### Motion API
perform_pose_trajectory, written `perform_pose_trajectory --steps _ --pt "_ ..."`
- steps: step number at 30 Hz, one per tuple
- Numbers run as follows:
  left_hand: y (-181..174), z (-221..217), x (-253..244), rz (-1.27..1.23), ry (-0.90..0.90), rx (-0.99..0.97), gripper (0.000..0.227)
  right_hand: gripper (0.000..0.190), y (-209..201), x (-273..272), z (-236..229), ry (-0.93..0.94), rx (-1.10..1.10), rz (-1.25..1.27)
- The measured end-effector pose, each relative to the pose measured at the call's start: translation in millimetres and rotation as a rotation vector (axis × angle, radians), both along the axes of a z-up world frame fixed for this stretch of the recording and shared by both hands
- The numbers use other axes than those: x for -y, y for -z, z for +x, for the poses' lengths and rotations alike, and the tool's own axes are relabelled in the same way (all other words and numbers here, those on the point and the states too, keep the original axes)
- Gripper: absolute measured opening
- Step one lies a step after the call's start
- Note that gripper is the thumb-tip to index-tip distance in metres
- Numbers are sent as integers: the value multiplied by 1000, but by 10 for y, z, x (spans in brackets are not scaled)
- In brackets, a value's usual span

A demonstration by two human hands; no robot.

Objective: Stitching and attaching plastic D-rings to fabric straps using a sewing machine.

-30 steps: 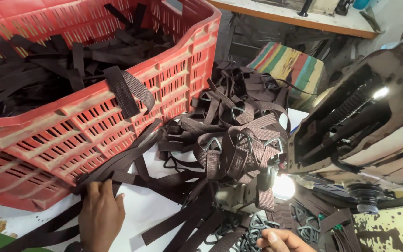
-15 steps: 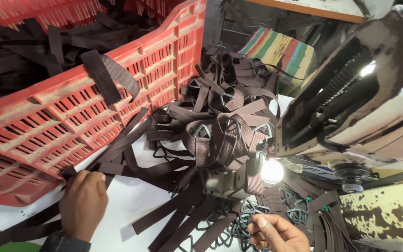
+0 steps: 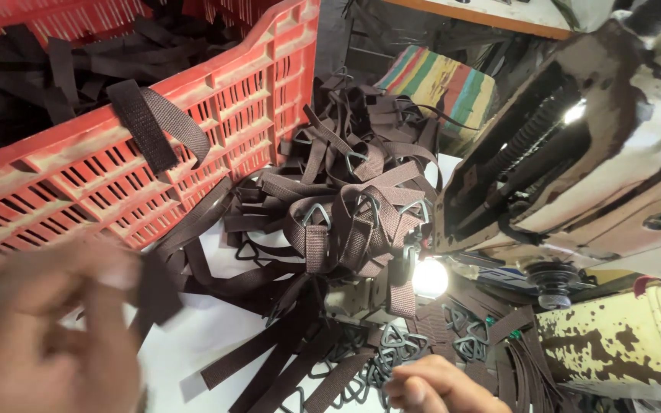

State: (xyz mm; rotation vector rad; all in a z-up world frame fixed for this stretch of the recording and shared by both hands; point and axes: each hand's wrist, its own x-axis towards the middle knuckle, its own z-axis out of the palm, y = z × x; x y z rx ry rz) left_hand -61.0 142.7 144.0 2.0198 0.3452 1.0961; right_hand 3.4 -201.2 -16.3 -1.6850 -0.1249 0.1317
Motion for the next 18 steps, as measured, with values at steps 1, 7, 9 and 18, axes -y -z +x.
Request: perform_pose_trajectory --steps 1,7,9,18 --pt "65 28 220 -1 5 2 9 18 -251 -159 -1 5 2 -1" --pt "523 307 1130 -363 590 23 11 44 -621 -520 -190 -386 360 307" --pt "583 378 1227 -437 607 -92 15 32 -240 -258 -160 6 -74 232" --pt "849 717 1612 -648 554 -322 35 26 -580 195 442 242 -471 256"
